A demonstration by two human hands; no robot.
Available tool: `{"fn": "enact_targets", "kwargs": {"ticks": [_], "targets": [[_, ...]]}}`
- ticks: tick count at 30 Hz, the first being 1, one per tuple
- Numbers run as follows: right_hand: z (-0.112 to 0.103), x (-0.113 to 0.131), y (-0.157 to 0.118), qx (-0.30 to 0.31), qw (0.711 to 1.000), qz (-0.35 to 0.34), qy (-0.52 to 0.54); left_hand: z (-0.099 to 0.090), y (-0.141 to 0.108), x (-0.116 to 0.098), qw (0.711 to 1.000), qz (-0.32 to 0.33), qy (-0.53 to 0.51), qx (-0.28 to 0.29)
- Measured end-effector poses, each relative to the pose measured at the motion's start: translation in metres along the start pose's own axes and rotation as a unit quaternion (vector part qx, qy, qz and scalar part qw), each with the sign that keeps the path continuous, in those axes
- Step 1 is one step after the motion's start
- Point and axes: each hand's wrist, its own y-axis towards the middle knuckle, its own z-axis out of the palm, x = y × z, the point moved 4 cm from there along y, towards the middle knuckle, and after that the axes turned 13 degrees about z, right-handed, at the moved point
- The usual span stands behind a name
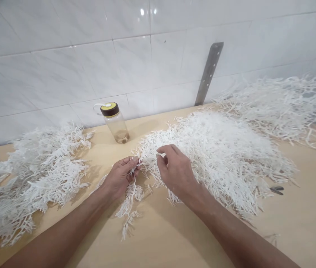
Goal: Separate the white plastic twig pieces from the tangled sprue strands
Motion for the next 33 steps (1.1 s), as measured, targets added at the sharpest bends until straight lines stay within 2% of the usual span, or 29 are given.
{"fn": "enact_targets", "kwargs": {"ticks": [4,7,10,14,20,25,33], "targets": [[0.011,0.009,-0.012,0.055,0.997,0.0,0.06,0.0,0.0,0.0,1.0,0.001,0.016,-0.011],[0.021,0.006,-0.016,0.1,0.988,0.074,0.092,0.002,-0.001,0.001,0.999,0.003,0.045,-0.009],[0.031,0.0,-0.018,0.176,0.958,0.171,0.15,0.005,-0.003,0.0,0.998,0.018,0.066,0.008],[0.036,-0.001,-0.018,0.244,0.914,0.242,0.216,0.006,-0.004,-0.001,0.997,0.026,0.068,0.02],[0.031,0.002,-0.015,0.274,0.892,0.273,0.235,0.005,-0.004,-0.003,0.998,-0.001,0.038,0.042],[0.026,-0.003,-0.012,0.27,0.894,0.273,0.231,0.006,-0.004,-0.004,0.995,-0.024,0.039,0.088],[0.025,-0.006,-0.01,0.264,0.899,0.273,0.22,0.005,-0.003,-0.004,0.995,-0.021,0.061,0.082]]}}
